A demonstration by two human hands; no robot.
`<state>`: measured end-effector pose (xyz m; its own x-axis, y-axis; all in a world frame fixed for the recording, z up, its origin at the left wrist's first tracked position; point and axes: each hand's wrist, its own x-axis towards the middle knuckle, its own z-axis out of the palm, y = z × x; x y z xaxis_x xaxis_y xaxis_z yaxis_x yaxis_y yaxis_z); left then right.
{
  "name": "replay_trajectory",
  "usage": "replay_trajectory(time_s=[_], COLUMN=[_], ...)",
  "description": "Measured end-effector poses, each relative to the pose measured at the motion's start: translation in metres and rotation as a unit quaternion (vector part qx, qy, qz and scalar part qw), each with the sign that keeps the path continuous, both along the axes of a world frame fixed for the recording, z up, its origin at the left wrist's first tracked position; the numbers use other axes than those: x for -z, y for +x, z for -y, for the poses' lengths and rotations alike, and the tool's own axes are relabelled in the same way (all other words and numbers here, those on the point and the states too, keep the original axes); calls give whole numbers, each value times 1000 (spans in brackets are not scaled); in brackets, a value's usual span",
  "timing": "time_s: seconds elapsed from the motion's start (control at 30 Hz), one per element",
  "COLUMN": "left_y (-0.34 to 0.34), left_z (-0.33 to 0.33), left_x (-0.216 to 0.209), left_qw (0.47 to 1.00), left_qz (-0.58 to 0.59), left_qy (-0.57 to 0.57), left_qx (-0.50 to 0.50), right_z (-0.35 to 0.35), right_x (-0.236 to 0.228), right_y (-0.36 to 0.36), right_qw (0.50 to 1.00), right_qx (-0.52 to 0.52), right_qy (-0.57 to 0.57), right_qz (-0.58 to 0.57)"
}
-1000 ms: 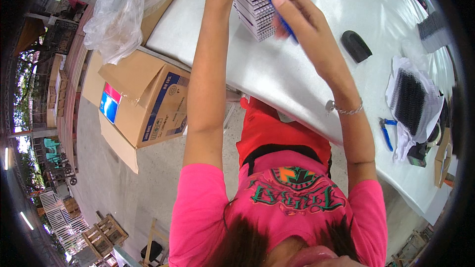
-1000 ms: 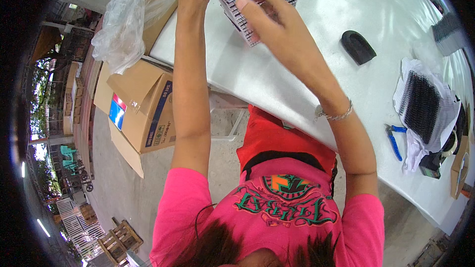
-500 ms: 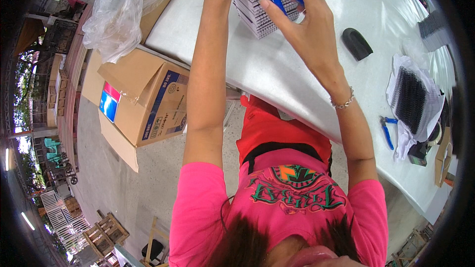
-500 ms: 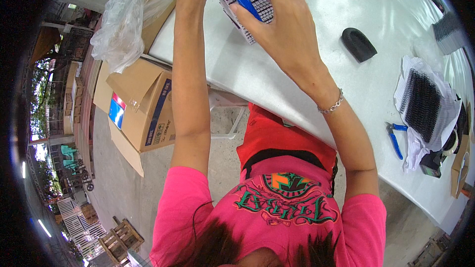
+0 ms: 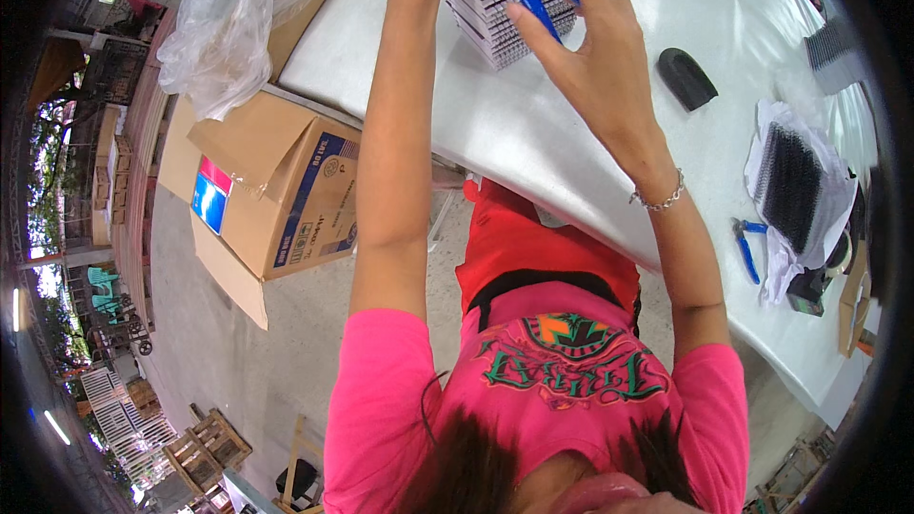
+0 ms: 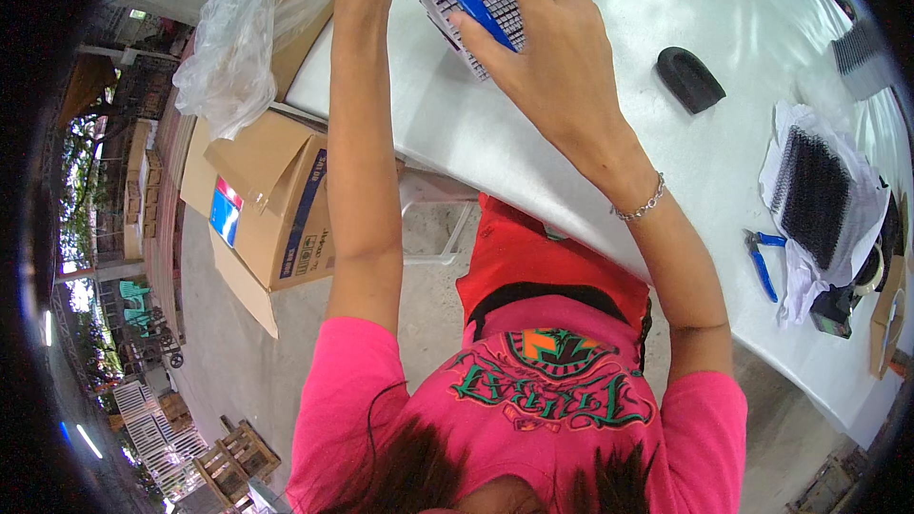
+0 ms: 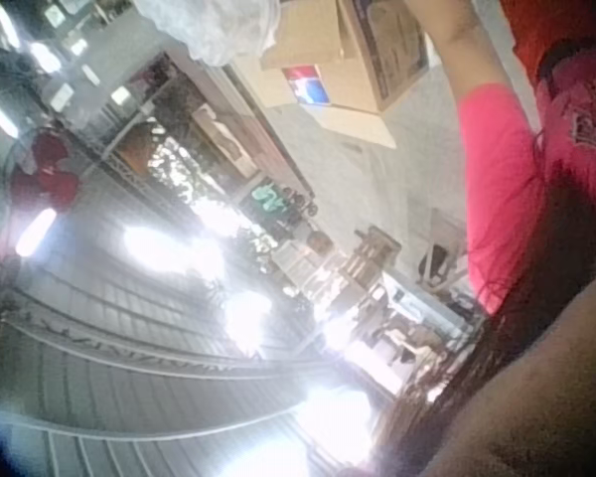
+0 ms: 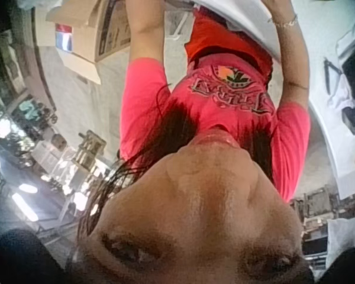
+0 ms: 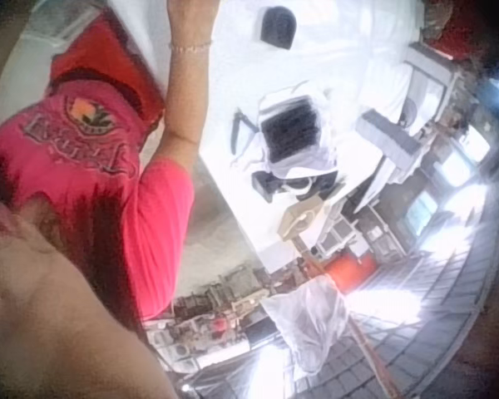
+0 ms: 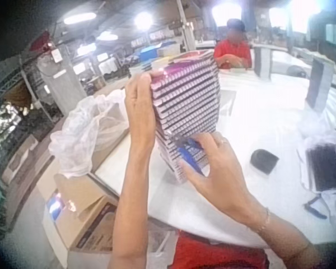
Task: The person uses blue pliers to trim the spiral binding of stacked notebooks on a white table. After trimming, the person stacks the notebooks and places them into a cardboard box.
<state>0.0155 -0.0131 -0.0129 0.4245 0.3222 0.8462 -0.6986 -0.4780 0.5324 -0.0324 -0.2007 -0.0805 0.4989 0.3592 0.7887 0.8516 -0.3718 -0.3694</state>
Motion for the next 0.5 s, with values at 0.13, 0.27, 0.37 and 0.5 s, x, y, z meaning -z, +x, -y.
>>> replay_trajectory(time_s=[0.13, 0.27, 0.37, 0.5], left_y=[1, 3, 3, 0], left_z=[-2, 0, -1, -2], left_x=[0, 0, 0, 1], left_qw=[1000, 1000, 999, 999], left_qz=[-5, 10, 14, 10], left_qy=[-8, 9, 19, 17], left_qx=[-1, -20, -23, -30], right_z=[-4, 11, 1, 2], right_x=[4, -17, 0, 5], right_y=[6, 1, -1, -7], right_qw=[976, 831, 974, 993], right_qx=[-111, -272, -112, 104], right_qy=[42, 59, 63, -37], right_qz=[-181, -482, -186, 34])
